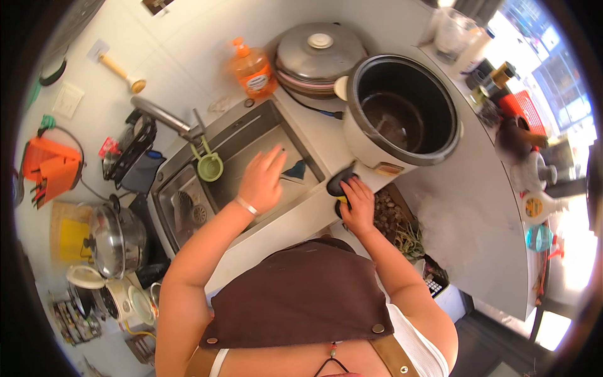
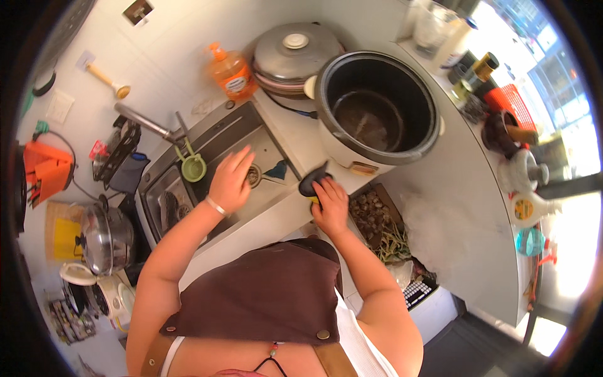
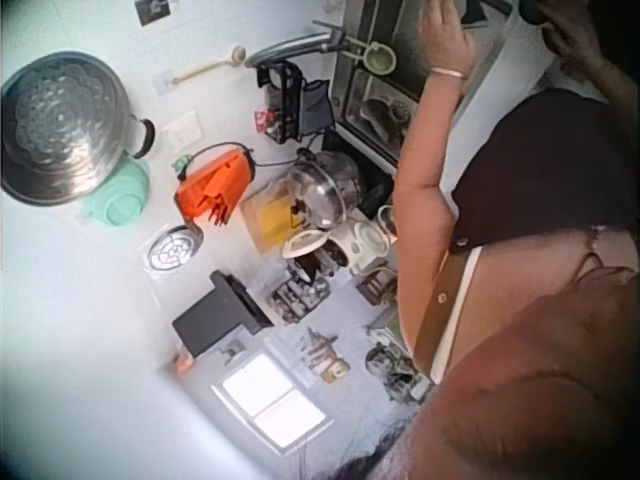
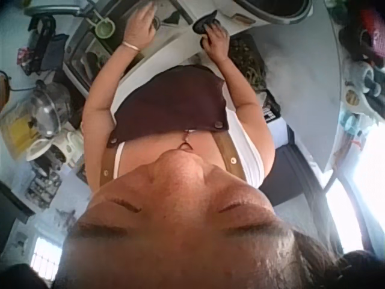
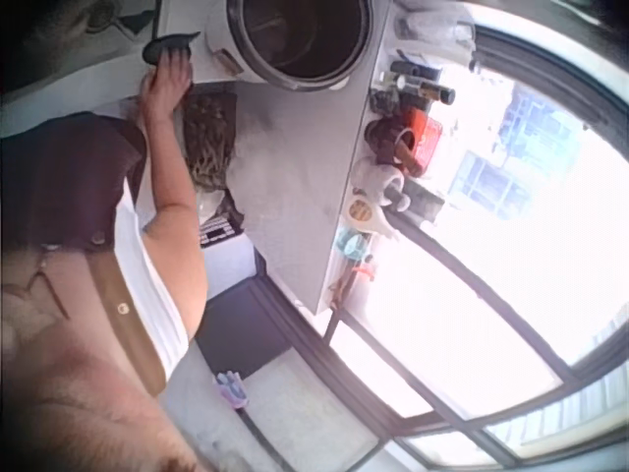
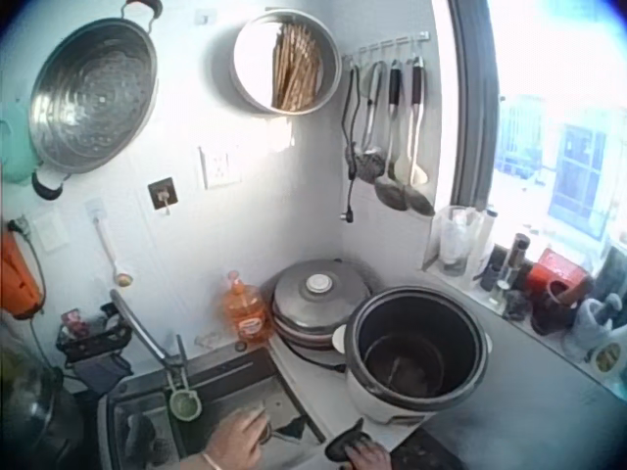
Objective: The person scrubs the interior of a rice cooker pot with a sponge under running water, rinses it, and wipes down the surrounding sink area and pot exterior with a cloth.
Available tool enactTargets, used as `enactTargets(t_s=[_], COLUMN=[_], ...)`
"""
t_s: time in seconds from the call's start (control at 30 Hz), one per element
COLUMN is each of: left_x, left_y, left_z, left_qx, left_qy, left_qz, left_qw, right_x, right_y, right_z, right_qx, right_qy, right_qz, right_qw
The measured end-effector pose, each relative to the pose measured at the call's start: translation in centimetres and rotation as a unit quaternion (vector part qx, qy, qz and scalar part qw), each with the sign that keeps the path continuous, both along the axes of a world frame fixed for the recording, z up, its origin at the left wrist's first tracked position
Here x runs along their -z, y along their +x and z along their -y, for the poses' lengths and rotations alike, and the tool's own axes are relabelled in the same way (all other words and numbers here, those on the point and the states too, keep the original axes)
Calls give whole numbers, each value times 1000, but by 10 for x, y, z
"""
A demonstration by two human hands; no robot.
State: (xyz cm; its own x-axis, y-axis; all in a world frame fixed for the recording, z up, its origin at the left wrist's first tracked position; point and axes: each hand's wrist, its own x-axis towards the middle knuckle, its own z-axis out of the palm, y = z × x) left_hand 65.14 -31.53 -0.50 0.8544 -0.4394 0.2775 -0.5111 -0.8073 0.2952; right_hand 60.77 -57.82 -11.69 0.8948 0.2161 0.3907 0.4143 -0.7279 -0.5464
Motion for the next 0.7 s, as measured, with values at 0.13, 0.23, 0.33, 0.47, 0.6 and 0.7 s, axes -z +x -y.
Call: enactTargets(t_s=[0.13, 0.23, 0.33, 0.47, 0.6, 0.7], left_x=[68, 90, 102, 108, 112, 116], left_y=[-103, -181, -227, -263, -282, -287], left_z=[-95, -127, -141, -144, -136, -128], left_qx=[-160, -264, -343, -412, -437, -451], left_qy=[65, 171, 187, 209, 148, 163], left_qz=[-103, -231, -335, -396, -397, -355], left_qw=[980, 921, 857, 793, 793, 803], right_x=[50, 61, 71, 71, 75, 77], right_y=[-2, 36, 94, 165, 215, 238], right_z=[4, -15, -40, -86, -125, -145], right_qx=[-68, -77, -49, -20, -35, -43], right_qy=[-174, -178, -200, -180, -203, -202], right_qz=[-107, -90, -76, -123, -140, -133], right_qw=[977, 977, 976, 976, 968, 969])
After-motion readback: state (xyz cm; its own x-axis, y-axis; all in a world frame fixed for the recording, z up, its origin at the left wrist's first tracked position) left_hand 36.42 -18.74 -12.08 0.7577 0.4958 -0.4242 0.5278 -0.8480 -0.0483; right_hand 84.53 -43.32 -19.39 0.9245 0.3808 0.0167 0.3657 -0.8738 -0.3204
